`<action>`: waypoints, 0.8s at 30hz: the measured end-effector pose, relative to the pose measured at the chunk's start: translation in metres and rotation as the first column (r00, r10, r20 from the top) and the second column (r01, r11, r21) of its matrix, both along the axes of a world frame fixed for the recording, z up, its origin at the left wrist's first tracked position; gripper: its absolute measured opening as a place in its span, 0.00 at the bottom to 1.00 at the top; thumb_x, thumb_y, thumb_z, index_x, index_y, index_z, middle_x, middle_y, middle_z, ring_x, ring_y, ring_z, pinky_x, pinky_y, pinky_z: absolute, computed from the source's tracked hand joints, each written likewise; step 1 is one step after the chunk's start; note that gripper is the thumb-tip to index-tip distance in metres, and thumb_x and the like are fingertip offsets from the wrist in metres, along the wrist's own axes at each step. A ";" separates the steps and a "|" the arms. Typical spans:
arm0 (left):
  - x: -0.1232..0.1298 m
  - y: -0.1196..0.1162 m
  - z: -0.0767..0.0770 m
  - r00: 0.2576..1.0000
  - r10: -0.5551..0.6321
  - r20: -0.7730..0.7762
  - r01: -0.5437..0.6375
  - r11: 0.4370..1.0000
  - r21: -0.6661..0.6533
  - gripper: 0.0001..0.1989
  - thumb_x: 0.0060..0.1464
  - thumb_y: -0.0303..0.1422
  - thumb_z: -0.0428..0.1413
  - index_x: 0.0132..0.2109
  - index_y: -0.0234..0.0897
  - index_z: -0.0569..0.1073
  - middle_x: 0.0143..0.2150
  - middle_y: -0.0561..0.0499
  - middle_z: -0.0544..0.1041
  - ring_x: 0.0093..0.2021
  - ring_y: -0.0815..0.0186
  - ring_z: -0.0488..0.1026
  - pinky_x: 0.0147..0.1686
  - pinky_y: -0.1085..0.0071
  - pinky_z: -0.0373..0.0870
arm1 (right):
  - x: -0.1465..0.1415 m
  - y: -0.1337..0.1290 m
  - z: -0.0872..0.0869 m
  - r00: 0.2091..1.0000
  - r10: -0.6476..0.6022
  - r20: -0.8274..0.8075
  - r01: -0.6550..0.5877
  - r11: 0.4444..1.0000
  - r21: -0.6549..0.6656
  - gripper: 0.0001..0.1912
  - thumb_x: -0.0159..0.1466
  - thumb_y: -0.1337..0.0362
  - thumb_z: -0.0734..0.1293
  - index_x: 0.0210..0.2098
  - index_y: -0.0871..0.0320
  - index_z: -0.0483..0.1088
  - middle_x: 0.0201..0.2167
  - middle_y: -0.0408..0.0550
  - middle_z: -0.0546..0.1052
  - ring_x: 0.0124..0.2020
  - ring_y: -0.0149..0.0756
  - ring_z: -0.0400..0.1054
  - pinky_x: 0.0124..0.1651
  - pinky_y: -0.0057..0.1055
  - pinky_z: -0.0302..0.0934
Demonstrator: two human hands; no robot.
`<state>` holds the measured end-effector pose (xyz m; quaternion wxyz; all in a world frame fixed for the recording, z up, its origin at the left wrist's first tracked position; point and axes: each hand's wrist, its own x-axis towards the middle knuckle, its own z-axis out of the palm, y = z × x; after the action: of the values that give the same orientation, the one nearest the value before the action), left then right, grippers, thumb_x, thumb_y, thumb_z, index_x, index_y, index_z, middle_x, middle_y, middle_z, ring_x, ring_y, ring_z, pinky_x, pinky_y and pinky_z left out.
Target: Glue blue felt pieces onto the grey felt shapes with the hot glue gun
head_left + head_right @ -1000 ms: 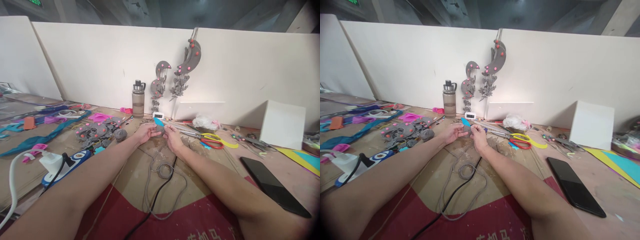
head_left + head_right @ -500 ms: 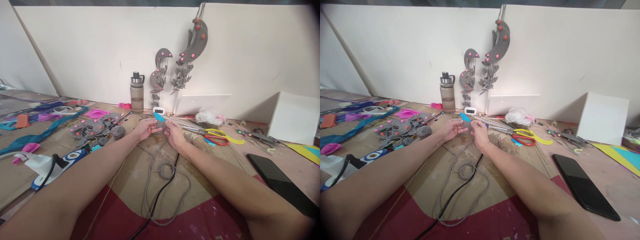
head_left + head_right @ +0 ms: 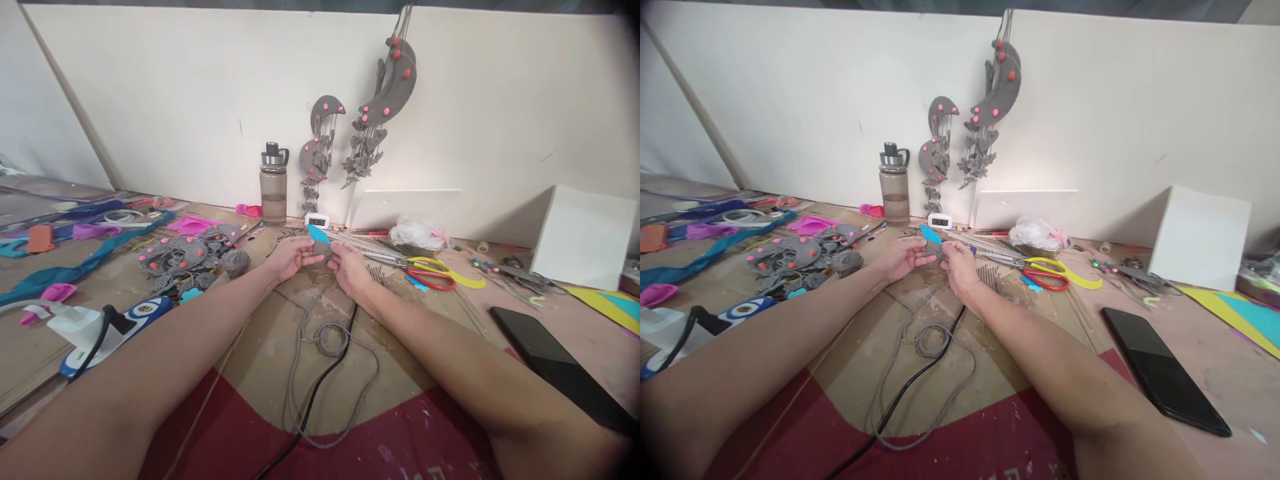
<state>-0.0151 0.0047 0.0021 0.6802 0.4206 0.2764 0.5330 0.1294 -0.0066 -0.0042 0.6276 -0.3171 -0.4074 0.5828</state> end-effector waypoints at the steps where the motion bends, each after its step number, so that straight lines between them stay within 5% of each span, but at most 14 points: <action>1: 0.000 0.000 0.000 1.000 0.004 -0.002 -0.004 1.000 0.000 0.04 0.52 0.22 0.55 0.33 0.29 0.75 0.33 0.45 0.80 0.33 0.67 0.77 0.41 0.64 0.78 | 0.000 0.000 0.000 1.000 -0.003 0.002 0.003 1.000 -0.003 0.12 0.40 0.64 0.72 0.22 0.58 0.65 0.17 0.35 0.58 0.20 0.22 0.45 0.22 0.25 0.39; 24: 0.003 -0.003 0.002 0.999 0.040 0.027 -0.039 0.999 -0.015 0.06 0.53 0.21 0.55 0.30 0.30 0.74 0.27 0.49 0.77 0.28 0.72 0.74 0.51 0.61 0.73 | -0.001 0.002 -0.002 0.996 -0.043 0.080 0.042 0.999 0.020 0.14 0.44 0.59 0.72 0.21 0.57 0.62 0.18 0.35 0.56 0.21 0.23 0.45 0.22 0.25 0.40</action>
<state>-0.0120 0.0015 0.0046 0.6763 0.4027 0.2791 0.5501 0.1283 -0.0050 -0.0067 0.6259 -0.3430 -0.4306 0.5525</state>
